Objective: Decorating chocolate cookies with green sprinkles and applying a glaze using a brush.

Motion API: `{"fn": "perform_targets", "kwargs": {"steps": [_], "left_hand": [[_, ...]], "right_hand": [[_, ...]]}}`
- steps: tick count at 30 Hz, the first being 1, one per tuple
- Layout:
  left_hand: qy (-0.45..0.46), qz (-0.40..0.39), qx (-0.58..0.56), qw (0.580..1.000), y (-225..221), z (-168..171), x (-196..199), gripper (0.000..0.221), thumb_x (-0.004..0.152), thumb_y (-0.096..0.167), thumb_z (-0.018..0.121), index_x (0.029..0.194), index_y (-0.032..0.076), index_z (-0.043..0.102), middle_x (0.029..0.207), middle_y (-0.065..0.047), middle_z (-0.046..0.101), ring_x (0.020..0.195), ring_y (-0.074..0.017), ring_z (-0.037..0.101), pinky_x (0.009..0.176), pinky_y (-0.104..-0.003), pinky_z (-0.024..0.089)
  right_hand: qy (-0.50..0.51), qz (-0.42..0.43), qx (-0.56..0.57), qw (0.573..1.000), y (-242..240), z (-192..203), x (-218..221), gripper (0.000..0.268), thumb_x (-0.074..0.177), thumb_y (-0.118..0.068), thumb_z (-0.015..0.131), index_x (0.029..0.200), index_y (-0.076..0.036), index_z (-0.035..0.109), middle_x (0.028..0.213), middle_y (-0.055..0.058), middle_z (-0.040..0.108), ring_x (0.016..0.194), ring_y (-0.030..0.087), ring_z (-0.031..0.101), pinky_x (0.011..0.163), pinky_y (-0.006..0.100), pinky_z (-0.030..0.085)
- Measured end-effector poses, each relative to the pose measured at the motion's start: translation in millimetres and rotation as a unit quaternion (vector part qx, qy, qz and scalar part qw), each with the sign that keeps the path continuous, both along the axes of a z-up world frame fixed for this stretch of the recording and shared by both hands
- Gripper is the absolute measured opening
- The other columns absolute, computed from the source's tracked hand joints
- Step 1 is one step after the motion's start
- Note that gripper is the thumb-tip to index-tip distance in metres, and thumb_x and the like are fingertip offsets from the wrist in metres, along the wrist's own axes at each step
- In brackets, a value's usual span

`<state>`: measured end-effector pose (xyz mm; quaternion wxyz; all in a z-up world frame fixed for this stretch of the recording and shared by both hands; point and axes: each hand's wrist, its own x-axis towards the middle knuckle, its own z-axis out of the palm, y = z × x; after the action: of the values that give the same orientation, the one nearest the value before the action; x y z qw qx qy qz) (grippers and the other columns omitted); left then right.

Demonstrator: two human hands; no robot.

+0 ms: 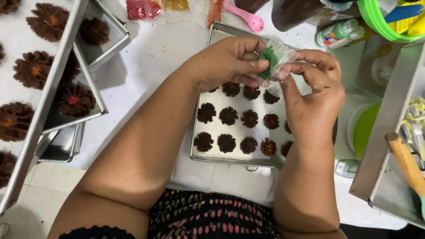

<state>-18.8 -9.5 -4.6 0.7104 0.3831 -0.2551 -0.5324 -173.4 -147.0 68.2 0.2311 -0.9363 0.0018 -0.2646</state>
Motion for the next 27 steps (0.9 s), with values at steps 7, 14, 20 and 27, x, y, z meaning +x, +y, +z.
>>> {"fn": "perform_targets", "kwargs": {"steps": [7, 14, 20, 27], "left_hand": [[0.011, 0.003, 0.007, 1.0, 6, 13, -1, 0.018, 0.093, 0.019, 0.071, 0.107, 0.009, 0.066, 0.108, -0.01, 0.079, 0.107, -0.0183, 0.077, 0.091, -0.03, 0.067], [0.074, 0.039, -0.009, 0.996, 2, 3, 8, 0.016, 0.094, 0.009, 0.069, 0.109, 0.004, 0.065, 0.11, -0.021, 0.079, 0.103, -0.0265, 0.079, 0.091, -0.03, 0.067], [0.101, 0.152, -0.045, 0.982, 7, -5, 23, 0.016, 0.093, 0.019, 0.07, 0.104, 0.009, 0.066, 0.111, -0.018, 0.08, 0.099, -0.0228, 0.079, 0.092, -0.029, 0.065], [0.081, 0.174, -0.037, 0.981, 11, 0, 22, 0.016, 0.091, 0.024, 0.071, 0.1, 0.011, 0.066, 0.108, -0.017, 0.082, 0.095, -0.0208, 0.079, 0.089, -0.028, 0.065]], "right_hand": [[-0.038, -0.005, 0.033, 0.999, -3, -3, 2, 0.008, 0.107, 0.0, 0.077, 0.102, 0.003, 0.072, 0.109, 0.02, 0.067, 0.114, 0.03, 0.061, 0.106, 0.044, 0.049], [-0.136, 0.007, 0.091, 0.987, 11, 4, 1, 0.013, 0.109, -0.004, 0.073, 0.104, 0.006, 0.067, 0.106, 0.02, 0.059, 0.11, 0.03, 0.059, 0.099, 0.039, 0.051], [0.04, 0.113, 0.085, 0.989, 42, 4, 1, 0.014, 0.099, 0.01, 0.081, 0.104, 0.0, 0.072, 0.117, 0.013, 0.059, 0.113, 0.027, 0.06, 0.103, 0.035, 0.055], [0.157, 0.224, 0.045, 0.961, 58, -32, 13, 0.004, 0.094, -0.006, 0.079, 0.096, -0.009, 0.077, 0.11, 0.004, 0.064, 0.109, 0.029, 0.055, 0.098, 0.04, 0.047]]}}
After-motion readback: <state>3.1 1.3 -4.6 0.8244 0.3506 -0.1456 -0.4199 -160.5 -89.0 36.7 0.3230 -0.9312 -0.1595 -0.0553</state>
